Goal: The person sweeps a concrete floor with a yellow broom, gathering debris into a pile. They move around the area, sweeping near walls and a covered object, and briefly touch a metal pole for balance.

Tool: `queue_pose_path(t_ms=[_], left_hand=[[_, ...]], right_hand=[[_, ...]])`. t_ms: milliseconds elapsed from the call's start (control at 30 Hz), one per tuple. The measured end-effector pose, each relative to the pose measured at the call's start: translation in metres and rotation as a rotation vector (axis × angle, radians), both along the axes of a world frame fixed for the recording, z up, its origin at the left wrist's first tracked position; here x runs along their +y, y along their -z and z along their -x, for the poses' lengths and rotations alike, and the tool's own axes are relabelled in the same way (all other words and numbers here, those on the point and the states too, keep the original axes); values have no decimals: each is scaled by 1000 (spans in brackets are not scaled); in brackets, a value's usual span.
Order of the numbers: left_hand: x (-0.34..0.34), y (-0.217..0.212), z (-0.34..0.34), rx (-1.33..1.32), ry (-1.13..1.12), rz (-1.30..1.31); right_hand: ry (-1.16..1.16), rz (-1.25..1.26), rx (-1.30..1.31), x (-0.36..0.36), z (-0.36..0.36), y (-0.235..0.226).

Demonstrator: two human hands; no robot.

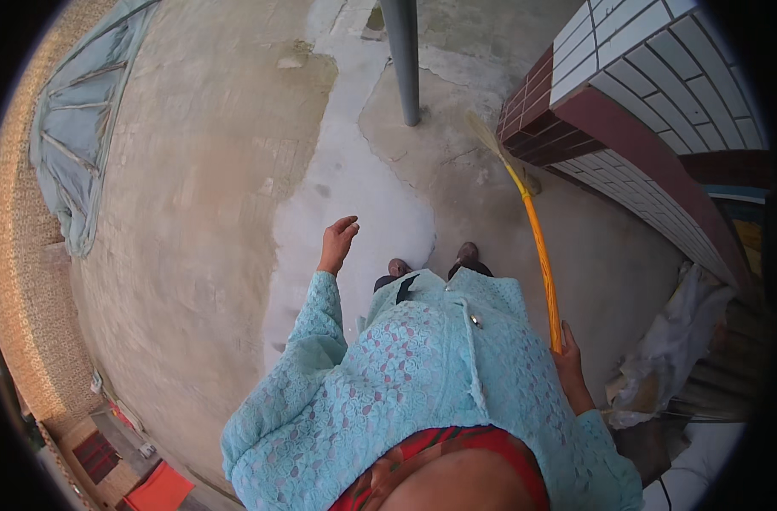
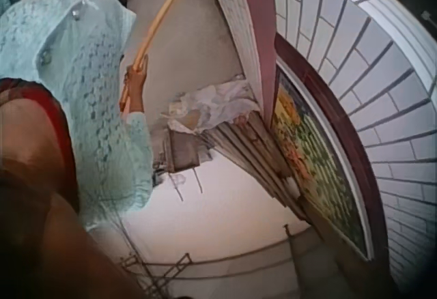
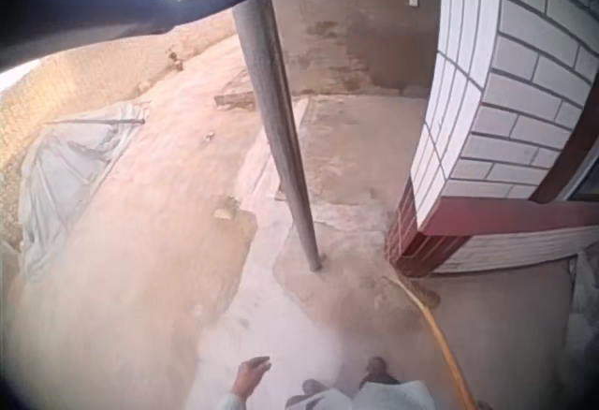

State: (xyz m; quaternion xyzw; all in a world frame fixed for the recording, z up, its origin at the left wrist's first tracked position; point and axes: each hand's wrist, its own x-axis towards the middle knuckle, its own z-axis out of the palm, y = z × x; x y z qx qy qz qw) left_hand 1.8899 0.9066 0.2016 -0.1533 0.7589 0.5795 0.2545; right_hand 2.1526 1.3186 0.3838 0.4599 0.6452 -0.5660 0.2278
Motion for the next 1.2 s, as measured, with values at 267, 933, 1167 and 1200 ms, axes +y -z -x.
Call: queue_pose_path(t_ms=[267,933,1167,1200], left_hand=[[-9,73,-104,-360,281,212],[-45,13,-167,-435,-7,192],[-69,24,-170,-352,10,195],[-70,26,-167,-394,-38,189]], right_hand=[[509,-103,-107,33,-36,35],[419,855,-17,-63,166,205],[430,955,61,-33,147,123],[463,959,56,-16,135,108]])
